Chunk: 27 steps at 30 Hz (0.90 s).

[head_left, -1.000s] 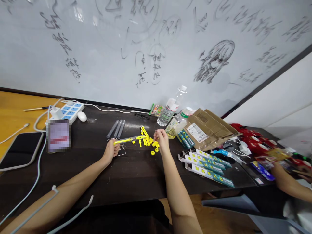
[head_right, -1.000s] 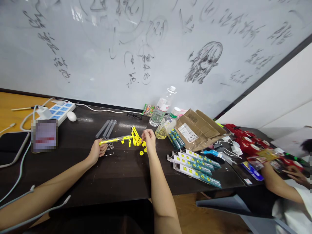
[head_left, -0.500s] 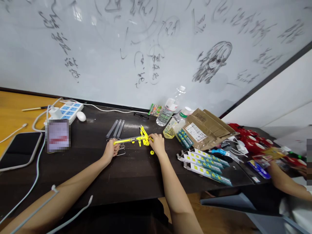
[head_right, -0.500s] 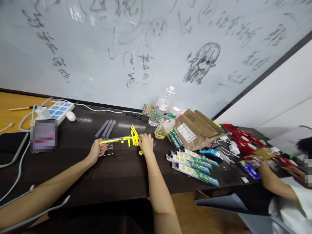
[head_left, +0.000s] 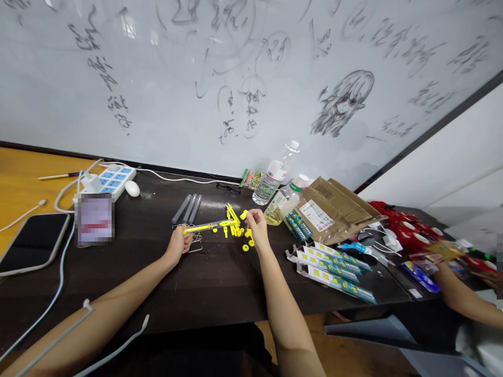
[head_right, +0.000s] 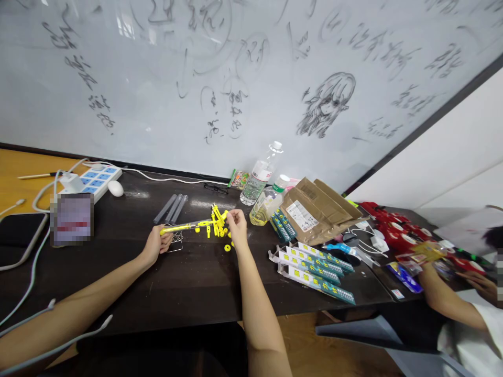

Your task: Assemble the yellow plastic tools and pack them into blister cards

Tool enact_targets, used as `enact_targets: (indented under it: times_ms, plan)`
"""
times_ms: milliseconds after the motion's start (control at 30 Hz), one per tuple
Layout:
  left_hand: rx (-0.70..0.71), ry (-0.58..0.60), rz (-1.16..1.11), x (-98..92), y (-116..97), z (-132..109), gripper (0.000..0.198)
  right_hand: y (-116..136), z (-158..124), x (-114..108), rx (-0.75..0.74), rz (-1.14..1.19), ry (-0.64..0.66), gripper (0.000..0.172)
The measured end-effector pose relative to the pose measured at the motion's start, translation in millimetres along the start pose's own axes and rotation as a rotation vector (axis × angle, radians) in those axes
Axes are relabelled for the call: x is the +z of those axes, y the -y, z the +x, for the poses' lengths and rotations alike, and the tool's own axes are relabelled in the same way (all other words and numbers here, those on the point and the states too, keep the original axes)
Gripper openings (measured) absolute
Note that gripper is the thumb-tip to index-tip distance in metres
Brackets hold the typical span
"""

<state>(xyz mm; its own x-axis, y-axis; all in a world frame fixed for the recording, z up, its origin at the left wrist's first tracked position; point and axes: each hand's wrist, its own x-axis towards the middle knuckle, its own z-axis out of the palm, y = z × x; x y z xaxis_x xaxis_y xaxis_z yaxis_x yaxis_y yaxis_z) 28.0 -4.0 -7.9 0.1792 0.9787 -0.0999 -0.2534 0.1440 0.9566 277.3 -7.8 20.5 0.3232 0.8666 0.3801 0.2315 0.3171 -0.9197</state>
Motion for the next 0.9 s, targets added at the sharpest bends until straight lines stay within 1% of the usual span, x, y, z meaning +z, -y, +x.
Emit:
enact_targets:
  times_ms: [67,167,333,467,567,900]
  plan:
    - [-0.002,-0.004,-0.002,0.4,0,0,0.035,4,-3,6,0.068,0.174,0.03,0.023]
    - [-0.005,-0.002,-0.009,0.6,-1,-1,0.035,10,-8,13,0.082,0.267,0.048,0.025]
    - [-0.018,0.001,-0.017,0.0,-1,0,0.035,17,-13,17,0.036,0.229,0.057,0.024]
    - [-0.015,0.004,-0.026,-0.7,0,0,0.035,18,-13,18,0.024,0.19,0.043,0.024]
    - [-0.013,0.007,-0.03,-1.1,0,0,0.035,19,-14,20,0.016,0.185,0.056,0.025]
    - [-0.009,0.01,-0.033,-0.8,0,0,0.034,25,-18,22,0.033,0.184,0.095,0.027]
